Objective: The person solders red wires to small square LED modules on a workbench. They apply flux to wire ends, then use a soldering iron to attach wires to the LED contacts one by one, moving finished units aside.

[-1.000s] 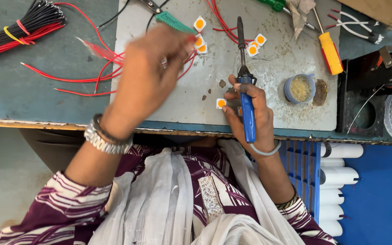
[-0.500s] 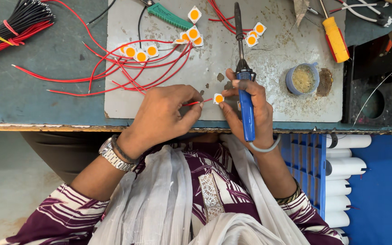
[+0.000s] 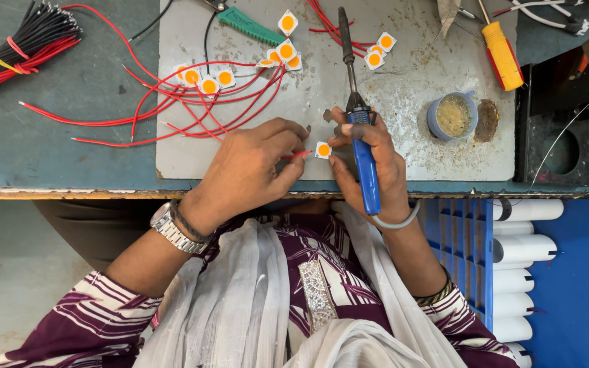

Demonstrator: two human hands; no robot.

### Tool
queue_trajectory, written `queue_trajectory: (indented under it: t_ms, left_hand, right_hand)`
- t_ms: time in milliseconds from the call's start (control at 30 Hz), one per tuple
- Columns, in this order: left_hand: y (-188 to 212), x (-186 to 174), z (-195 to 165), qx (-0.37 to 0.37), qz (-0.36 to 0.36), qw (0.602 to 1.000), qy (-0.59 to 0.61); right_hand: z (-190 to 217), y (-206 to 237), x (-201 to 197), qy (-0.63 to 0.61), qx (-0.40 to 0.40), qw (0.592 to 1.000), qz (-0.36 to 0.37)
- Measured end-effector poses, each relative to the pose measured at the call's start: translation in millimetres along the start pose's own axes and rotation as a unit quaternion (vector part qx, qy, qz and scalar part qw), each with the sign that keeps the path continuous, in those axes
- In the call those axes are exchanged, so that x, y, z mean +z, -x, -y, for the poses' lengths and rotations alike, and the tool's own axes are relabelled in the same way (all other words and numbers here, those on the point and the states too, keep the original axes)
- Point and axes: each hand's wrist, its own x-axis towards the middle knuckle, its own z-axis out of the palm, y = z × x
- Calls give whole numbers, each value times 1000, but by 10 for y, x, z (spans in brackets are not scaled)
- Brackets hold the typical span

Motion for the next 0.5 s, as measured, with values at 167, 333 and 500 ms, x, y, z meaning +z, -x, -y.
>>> queue_trajectory:
  t_ms: [167, 333, 500]
  left_hand:
    - [27, 7, 28, -24, 33, 999, 20]
    - [26, 10, 11, -13, 55, 998, -16]
    - [55, 58, 0, 37, 70, 993, -88]
  right_hand:
    - [-35, 11, 14, 57, -57, 997, -14]
    - [-28, -6, 21, 65, -66, 996, -8]
    - [-15, 26, 21, 66, -65, 996, -5]
